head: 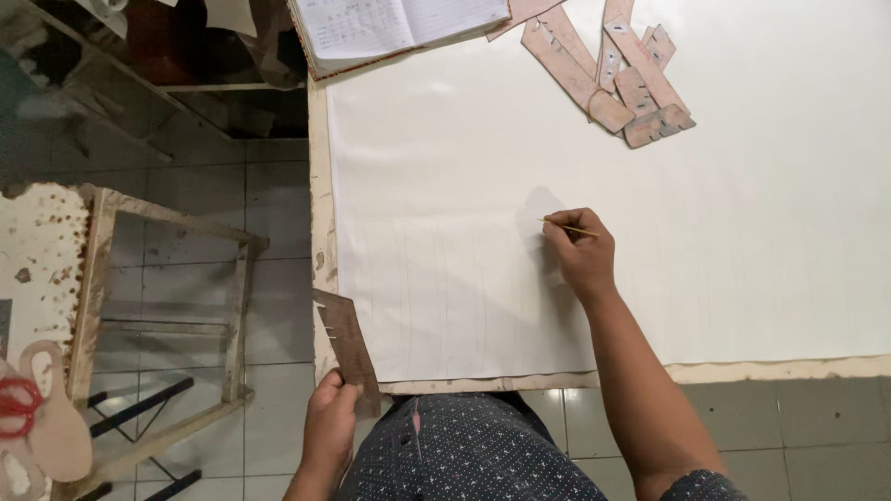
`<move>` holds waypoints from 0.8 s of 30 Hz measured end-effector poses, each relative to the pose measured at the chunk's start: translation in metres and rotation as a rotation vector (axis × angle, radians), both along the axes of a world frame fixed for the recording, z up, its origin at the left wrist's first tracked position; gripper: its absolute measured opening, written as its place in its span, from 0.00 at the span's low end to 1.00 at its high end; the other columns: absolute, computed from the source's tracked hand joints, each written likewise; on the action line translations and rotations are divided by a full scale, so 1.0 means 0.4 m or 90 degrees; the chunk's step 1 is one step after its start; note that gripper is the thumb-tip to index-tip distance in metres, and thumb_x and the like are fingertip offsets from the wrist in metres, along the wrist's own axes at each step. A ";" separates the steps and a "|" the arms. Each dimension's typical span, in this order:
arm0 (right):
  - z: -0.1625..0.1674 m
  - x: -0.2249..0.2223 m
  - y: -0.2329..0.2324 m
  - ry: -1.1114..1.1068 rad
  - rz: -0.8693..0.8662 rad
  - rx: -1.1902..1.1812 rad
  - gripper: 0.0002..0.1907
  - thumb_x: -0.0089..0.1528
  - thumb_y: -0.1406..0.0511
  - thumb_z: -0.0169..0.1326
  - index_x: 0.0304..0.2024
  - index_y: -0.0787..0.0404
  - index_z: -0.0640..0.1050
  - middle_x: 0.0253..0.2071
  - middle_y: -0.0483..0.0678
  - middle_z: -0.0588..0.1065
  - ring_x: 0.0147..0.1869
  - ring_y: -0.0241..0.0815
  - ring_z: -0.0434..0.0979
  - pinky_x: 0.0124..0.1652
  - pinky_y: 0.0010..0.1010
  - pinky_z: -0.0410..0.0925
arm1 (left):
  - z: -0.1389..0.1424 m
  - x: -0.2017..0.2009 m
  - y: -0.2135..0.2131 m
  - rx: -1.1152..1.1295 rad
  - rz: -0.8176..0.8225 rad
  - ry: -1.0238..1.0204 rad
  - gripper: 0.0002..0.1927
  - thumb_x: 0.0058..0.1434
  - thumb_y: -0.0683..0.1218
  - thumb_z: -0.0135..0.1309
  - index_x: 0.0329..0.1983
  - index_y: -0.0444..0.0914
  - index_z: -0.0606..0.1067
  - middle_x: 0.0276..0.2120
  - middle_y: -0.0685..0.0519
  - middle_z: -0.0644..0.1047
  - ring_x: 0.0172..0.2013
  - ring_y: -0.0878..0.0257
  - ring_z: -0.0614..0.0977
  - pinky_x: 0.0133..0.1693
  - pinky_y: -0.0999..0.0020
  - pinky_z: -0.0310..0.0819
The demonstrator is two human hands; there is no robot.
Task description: The person uses a pencil and a curved ruler to draw a series of parallel lines and curved shapes on a large white sheet of paper. They repeatedly reposition the ruler and trace along its edges to create a repeating pattern across the paper.
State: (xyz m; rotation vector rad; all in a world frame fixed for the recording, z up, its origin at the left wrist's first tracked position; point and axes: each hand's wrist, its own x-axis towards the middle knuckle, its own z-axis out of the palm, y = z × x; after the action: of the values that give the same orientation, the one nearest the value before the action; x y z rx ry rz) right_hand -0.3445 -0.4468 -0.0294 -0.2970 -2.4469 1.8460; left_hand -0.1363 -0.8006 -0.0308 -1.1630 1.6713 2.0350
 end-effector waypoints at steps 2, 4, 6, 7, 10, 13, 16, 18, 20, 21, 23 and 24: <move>-0.011 -0.042 0.004 -0.028 0.001 0.017 0.06 0.64 0.68 0.60 0.41 0.63 0.78 0.41 0.45 0.80 0.43 0.32 0.78 0.44 0.24 0.72 | 0.000 -0.024 0.023 -0.012 0.011 0.017 0.15 0.61 0.38 0.45 0.48 0.28 0.75 0.39 0.48 0.80 0.39 0.63 0.78 0.45 0.67 0.71; -0.024 -0.078 0.010 -0.037 0.004 0.024 0.06 0.64 0.68 0.60 0.41 0.64 0.78 0.39 0.45 0.80 0.42 0.32 0.78 0.43 0.24 0.72 | -0.006 -0.053 0.041 -0.049 0.006 -0.002 0.14 0.61 0.38 0.44 0.47 0.28 0.75 0.38 0.48 0.80 0.38 0.62 0.78 0.44 0.67 0.71; -0.039 -0.103 0.018 -0.023 0.008 0.021 0.06 0.64 0.68 0.60 0.41 0.64 0.78 0.39 0.45 0.80 0.41 0.31 0.78 0.43 0.24 0.72 | -0.016 -0.078 0.059 -0.075 0.005 -0.022 0.13 0.62 0.38 0.45 0.46 0.28 0.76 0.36 0.48 0.80 0.37 0.62 0.78 0.43 0.67 0.72; -0.048 -0.113 0.023 -0.018 0.013 0.026 0.05 0.64 0.68 0.60 0.41 0.64 0.78 0.39 0.45 0.80 0.41 0.31 0.78 0.43 0.24 0.72 | -0.021 -0.087 0.067 -0.083 0.004 -0.031 0.13 0.62 0.39 0.45 0.45 0.28 0.76 0.36 0.47 0.80 0.36 0.63 0.78 0.43 0.66 0.72; -0.064 -0.127 0.043 -0.012 0.044 0.040 0.04 0.64 0.69 0.59 0.39 0.64 0.77 0.39 0.45 0.81 0.40 0.32 0.78 0.42 0.24 0.72 | -0.030 -0.106 0.094 -0.122 -0.012 -0.052 0.12 0.62 0.39 0.45 0.44 0.29 0.76 0.34 0.47 0.79 0.34 0.63 0.77 0.40 0.66 0.73; -0.061 -0.124 0.073 -0.022 0.070 0.032 0.04 0.64 0.70 0.59 0.36 0.64 0.76 0.38 0.46 0.80 0.40 0.33 0.78 0.40 0.25 0.72 | -0.033 -0.117 0.118 -0.152 -0.020 -0.060 0.12 0.61 0.39 0.45 0.43 0.29 0.76 0.33 0.47 0.79 0.33 0.63 0.77 0.38 0.65 0.73; -0.038 -0.079 0.112 -0.018 0.033 -0.018 0.03 0.64 0.70 0.58 0.38 0.63 0.76 0.38 0.47 0.79 0.40 0.34 0.78 0.40 0.25 0.73 | -0.031 -0.117 0.134 -0.157 -0.017 -0.038 0.12 0.60 0.39 0.45 0.43 0.29 0.76 0.33 0.47 0.79 0.32 0.63 0.77 0.36 0.66 0.72; -0.015 -0.009 0.152 -0.008 0.001 -0.080 0.04 0.64 0.70 0.58 0.39 0.63 0.75 0.39 0.48 0.78 0.40 0.34 0.77 0.40 0.26 0.73 | -0.024 -0.103 0.135 -0.151 -0.013 -0.023 0.12 0.60 0.39 0.46 0.43 0.29 0.76 0.34 0.48 0.79 0.33 0.63 0.77 0.36 0.66 0.72; -0.002 0.083 0.198 -0.047 -0.032 -0.062 0.04 0.64 0.70 0.58 0.40 0.62 0.75 0.39 0.48 0.79 0.41 0.35 0.79 0.41 0.26 0.75 | -0.027 -0.088 0.141 -0.134 -0.012 -0.017 0.12 0.60 0.39 0.45 0.44 0.29 0.76 0.35 0.48 0.80 0.34 0.63 0.78 0.38 0.67 0.74; 0.001 0.128 0.215 -0.065 -0.048 -0.053 0.04 0.64 0.69 0.58 0.40 0.62 0.75 0.40 0.49 0.79 0.42 0.35 0.80 0.42 0.26 0.76 | -0.027 -0.075 0.143 -0.143 -0.023 -0.028 0.12 0.61 0.39 0.46 0.44 0.29 0.76 0.35 0.48 0.80 0.34 0.62 0.78 0.38 0.67 0.74; 0.002 0.232 0.239 -0.124 -0.088 -0.036 0.05 0.63 0.69 0.58 0.40 0.63 0.76 0.39 0.49 0.79 0.42 0.36 0.81 0.42 0.27 0.76 | -0.029 -0.053 0.144 -0.158 -0.047 -0.043 0.12 0.62 0.40 0.46 0.45 0.29 0.76 0.35 0.47 0.79 0.34 0.62 0.78 0.38 0.66 0.74; 0.001 0.287 0.248 -0.154 -0.107 -0.028 0.05 0.63 0.69 0.58 0.39 0.63 0.76 0.39 0.49 0.79 0.42 0.36 0.81 0.42 0.27 0.76 | -0.031 -0.039 0.145 -0.147 -0.050 -0.017 0.12 0.62 0.40 0.46 0.45 0.29 0.76 0.36 0.47 0.79 0.35 0.62 0.78 0.39 0.67 0.73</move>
State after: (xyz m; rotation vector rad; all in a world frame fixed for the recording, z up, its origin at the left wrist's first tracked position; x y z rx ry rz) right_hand -0.2298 -0.3475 -0.0289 -0.7455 -2.4401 1.8919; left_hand -0.1519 -0.7425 -0.0434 -1.1668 1.9472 1.8090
